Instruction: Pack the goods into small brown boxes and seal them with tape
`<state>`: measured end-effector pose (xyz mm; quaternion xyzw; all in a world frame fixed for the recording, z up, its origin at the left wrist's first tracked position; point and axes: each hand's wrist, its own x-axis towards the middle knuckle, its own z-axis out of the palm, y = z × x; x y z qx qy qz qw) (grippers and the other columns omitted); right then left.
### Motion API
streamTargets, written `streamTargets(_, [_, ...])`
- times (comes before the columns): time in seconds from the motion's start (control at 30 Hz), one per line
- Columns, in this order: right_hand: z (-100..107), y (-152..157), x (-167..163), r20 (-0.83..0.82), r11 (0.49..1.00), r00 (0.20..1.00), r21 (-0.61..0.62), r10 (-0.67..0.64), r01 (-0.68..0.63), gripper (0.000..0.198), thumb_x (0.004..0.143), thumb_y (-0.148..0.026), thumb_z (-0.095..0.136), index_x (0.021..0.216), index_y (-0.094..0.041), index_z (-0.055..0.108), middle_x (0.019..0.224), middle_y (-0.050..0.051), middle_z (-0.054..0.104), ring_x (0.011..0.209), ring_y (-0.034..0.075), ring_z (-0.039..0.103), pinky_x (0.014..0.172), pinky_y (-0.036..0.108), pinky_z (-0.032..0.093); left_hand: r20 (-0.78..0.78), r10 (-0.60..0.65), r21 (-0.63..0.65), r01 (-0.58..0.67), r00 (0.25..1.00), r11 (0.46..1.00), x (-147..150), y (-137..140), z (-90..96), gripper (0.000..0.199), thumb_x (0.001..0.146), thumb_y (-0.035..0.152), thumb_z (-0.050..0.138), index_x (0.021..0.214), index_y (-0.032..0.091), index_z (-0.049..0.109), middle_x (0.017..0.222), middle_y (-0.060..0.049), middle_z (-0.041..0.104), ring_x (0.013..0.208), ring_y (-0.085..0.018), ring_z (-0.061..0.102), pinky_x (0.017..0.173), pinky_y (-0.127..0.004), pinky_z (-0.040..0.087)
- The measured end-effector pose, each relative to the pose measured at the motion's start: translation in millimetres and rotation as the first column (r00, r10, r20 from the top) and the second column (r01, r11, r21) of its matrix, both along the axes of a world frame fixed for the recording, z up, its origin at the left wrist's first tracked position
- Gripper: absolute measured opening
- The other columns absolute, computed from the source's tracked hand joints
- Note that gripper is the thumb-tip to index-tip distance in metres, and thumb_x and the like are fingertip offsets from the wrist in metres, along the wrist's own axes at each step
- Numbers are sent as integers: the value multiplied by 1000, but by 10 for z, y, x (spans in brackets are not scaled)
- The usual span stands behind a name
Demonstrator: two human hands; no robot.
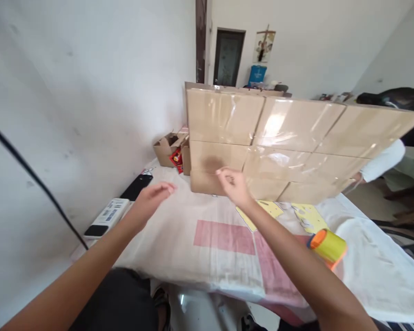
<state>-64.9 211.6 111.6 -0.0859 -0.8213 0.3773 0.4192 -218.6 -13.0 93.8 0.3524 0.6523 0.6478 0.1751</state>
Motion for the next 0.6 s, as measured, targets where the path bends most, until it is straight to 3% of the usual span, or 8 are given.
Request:
streamTargets(0.03, [-126,-172,-353,33,996,995,-26,90,-89,31,93,-43,58,77,-21,71,92,5,74,90,21,70,87,36,54,126,191,47,-198,974,979,-271,68,-62,15,75,35,69,75,20,66,95,-6,72,96,-23,66,80,-33,51])
streamTargets(0.1, [-410,-411,-1044,64,978,980,-102,187,-180,23,92,-37,57,92,-21,73,110,9,74,104,24,70,92,38,55,207,327,72,-348,922,935,-761,244,-266,19,80,36,62,90,20,65,103,-8,70,101,-24,66,83,-34,52])
streamTargets(0.17, [-677,-517,-1673,115,973,984,-200,137,-112,32,87,-27,60,116,-18,69,130,13,68,115,26,67,96,40,55,258,429,80,-461,866,884,-1168,418,-526,25,82,35,61,102,20,60,117,-11,66,111,-24,64,91,-38,51])
streamTargets(0.27, [-957,-502,-2407,216,947,976,-310,-16,85,58,83,-20,62,140,-14,54,144,15,59,132,27,58,113,42,43,290,490,70,-529,822,846,-1628,609,-902,40,76,29,71,112,21,57,132,-14,60,128,-27,57,108,-42,43])
streamTargets(0.37, [-1115,-394,-2866,271,914,955,-344,-121,213,77,80,-20,65,152,-12,39,158,16,42,149,27,37,124,42,27,309,477,74,-521,823,850,-1982,814,-1124,59,75,30,76,128,23,51,147,-16,51,143,-30,44,117,-45,35])
streamTargets(0.47, [-1249,-275,-3125,259,918,948,-300,-185,261,92,78,-22,67,158,-7,24,166,19,23,157,28,15,127,44,17,319,434,123,-490,843,863,-2287,1149,-1179,81,77,34,77,146,24,35,161,-17,34,152,-27,31,121,-41,31])
streamTargets(0.53, [-1349,-203,-3236,244,924,944,-259,-220,283,91,80,-23,65,159,-8,21,166,19,23,157,28,16,126,45,18,324,401,170,-469,857,867,-2465,1387,-1180,92,79,38,76,153,25,23,164,-17,27,152,-25,31,120,-38,32])
streamTargets(0.6, [-1448,-146,-3321,229,915,935,-243,-269,323,80,87,-27,58,158,-12,25,163,16,32,153,26,28,125,45,24,327,384,205,-462,863,863,-2622,1560,-1189,97,79,42,76,155,27,18,164,-17,28,149,-26,36,119,-39,34])
